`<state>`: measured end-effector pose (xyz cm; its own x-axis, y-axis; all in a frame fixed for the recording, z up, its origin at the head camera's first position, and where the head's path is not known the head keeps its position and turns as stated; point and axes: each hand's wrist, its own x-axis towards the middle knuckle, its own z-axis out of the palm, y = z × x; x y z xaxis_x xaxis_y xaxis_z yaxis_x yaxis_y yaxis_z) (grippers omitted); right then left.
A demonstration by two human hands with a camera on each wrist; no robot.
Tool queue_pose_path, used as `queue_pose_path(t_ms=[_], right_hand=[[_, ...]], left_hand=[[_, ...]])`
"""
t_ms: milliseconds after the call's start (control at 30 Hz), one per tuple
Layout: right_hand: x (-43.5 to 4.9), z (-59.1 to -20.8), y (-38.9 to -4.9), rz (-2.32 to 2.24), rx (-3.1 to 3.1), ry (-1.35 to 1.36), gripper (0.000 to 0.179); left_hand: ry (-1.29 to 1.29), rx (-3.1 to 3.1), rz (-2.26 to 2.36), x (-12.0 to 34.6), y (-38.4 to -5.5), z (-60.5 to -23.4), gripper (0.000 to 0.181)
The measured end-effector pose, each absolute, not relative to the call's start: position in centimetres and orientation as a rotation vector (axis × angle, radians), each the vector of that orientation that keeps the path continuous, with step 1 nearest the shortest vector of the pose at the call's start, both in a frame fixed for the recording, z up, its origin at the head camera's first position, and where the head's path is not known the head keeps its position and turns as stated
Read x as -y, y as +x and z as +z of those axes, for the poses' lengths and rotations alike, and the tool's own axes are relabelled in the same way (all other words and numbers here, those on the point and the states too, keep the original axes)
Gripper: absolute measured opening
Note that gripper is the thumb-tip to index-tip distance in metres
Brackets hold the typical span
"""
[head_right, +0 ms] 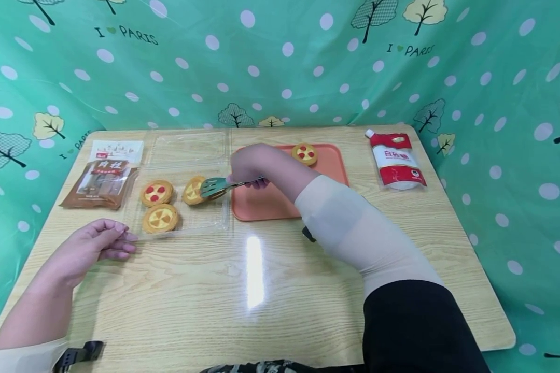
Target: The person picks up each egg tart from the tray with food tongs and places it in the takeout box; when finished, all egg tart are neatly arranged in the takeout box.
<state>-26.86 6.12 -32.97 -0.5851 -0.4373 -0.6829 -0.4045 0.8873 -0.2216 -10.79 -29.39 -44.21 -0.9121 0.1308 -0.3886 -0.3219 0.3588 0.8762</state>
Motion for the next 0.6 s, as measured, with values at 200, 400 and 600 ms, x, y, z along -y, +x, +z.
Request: queue_pose_path(t_ms=[200, 400, 600], right_hand=[[-4.7, -31.8, -26.5, 0.072, -2.272, -0.551, 0.050], [-4.4, -30.9, -26.0, 0.103, -2.269, -0.524, 0.049], [-5.2, -29.7, -25.5, 0.070, -2.302, -0.506, 0.045]], left_hand=[[-0.160, -2.234, 1.579, 29.3, -11.0, -44.2, 0.033], [-0.166, -2.238, 1.575, 29.2, -11.0, -44.2, 0.032], [-0.166, -2.240, 1.576, 29.3, -10.8, -44.2, 0.033]])
